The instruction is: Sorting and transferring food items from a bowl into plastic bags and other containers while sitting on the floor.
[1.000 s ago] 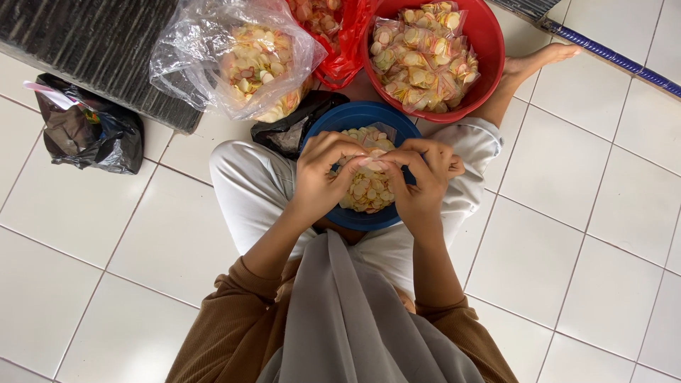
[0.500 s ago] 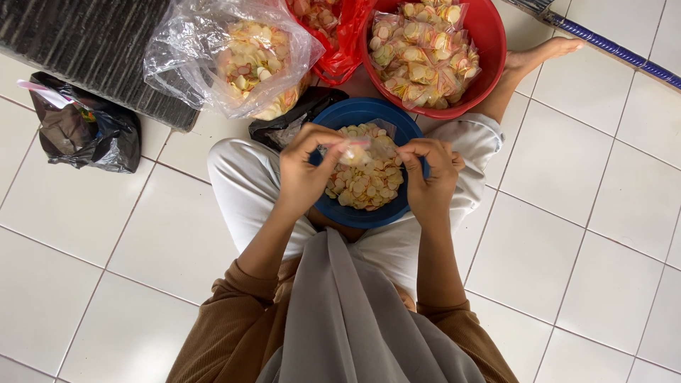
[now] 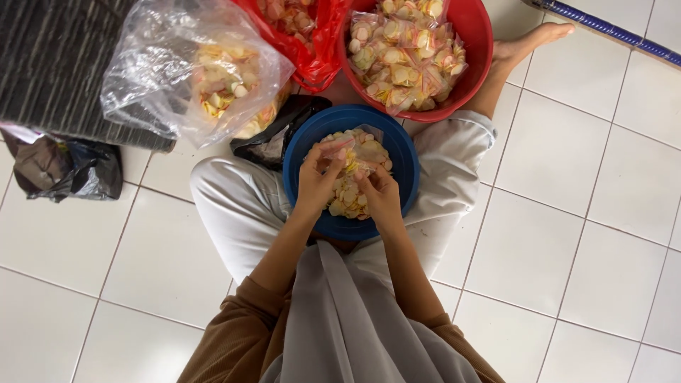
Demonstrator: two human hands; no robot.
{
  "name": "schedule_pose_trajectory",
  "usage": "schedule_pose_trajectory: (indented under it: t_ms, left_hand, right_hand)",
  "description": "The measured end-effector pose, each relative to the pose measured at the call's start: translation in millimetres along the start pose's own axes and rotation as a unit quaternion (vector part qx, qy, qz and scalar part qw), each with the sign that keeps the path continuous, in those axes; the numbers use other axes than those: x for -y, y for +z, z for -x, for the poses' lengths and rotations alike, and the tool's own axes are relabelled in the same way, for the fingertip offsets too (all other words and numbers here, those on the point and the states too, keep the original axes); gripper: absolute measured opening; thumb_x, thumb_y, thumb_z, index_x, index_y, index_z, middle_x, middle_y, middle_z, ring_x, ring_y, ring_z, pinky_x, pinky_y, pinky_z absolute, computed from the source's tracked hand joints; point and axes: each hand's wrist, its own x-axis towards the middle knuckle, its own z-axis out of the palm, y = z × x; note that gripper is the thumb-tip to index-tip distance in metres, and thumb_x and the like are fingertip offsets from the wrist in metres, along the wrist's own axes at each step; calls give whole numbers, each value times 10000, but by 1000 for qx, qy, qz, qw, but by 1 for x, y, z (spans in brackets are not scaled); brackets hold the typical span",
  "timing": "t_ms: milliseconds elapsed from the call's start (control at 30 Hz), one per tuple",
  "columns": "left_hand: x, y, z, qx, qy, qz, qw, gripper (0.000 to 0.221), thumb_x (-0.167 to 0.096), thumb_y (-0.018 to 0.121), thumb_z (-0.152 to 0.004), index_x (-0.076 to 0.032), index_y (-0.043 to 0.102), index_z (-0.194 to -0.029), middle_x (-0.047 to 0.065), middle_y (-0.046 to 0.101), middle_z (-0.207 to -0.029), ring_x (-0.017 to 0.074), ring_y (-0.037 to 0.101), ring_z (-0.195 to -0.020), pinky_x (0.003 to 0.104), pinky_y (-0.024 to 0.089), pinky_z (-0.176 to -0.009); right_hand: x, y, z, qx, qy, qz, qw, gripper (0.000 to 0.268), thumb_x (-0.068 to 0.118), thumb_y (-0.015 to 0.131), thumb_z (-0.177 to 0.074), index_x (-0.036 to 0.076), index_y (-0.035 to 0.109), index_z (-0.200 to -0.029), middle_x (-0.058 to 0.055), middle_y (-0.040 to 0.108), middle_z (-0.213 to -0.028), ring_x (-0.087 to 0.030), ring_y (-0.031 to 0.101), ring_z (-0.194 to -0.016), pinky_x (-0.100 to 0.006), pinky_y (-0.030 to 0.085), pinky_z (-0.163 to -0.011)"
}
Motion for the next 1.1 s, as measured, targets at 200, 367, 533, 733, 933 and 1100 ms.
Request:
schedule_pose_trajectory:
  t_ms: [200,367,533,733,933,1100]
  left_hand:
    - [105,25,-34,16,-11,18,1000,502,-188,626,-1083,-3,385,-1483,240,554,-1285,387,647,-1184,572,576,-973]
    - [78,72,-74,8,207,-231,951,443,-104,574,-1091,4,398,-1483,251,570,-1333,476,568,-1265,637,519,-997]
    - [133,76,-121,8,339,-478,810,406,-126,545,-1116,-32,496,-1507,218,585,-1414,367,462,-1434,612,258,-1232]
    - [175,72,-178,44,266,-524,808,377,-212,441,-1152,-50,535,-1480,72,638,-1436,221,453,-1453,464,68,-1315]
    - [245,64,-226,49,301,-605,735,499,-402,406,-1129,-34,584,-1416,157,647,-1398,253,491,-1418,518,34,-1290]
    - [171,45,-171,97,297,-545,778,427,-214,495,-1139,-21,501,-1519,114,462,-1590,282,355,-1511,489,271,-1276]
  right_hand:
    - [-15,-17,-36,-115,19,0,993,246,228,683,-1032,-8,687,-1099,-112,660,-828,-161,621,-770,-341,511,-721]
    - [-8,-31,-84,-205,-85,128,967,237,262,657,-1057,68,626,-1189,-139,669,-857,-207,634,-787,-389,485,-718]
    - [-40,-52,-139,-257,-159,422,855,225,157,738,-975,195,631,-1169,-9,687,-923,-210,622,-882,-377,432,-772]
    - [-80,-66,-202,-234,-127,521,811,233,274,785,-912,250,632,-1086,36,648,-803,-211,591,-934,-447,320,-884]
    - [-87,-66,-226,-182,-85,608,768,211,389,815,-804,305,696,-957,9,697,-801,-256,618,-931,-474,383,-846]
    - [-70,-65,-190,-180,-260,560,766,146,218,566,-1030,126,678,-1048,-75,611,-1041,-308,550,-904,-438,396,-754]
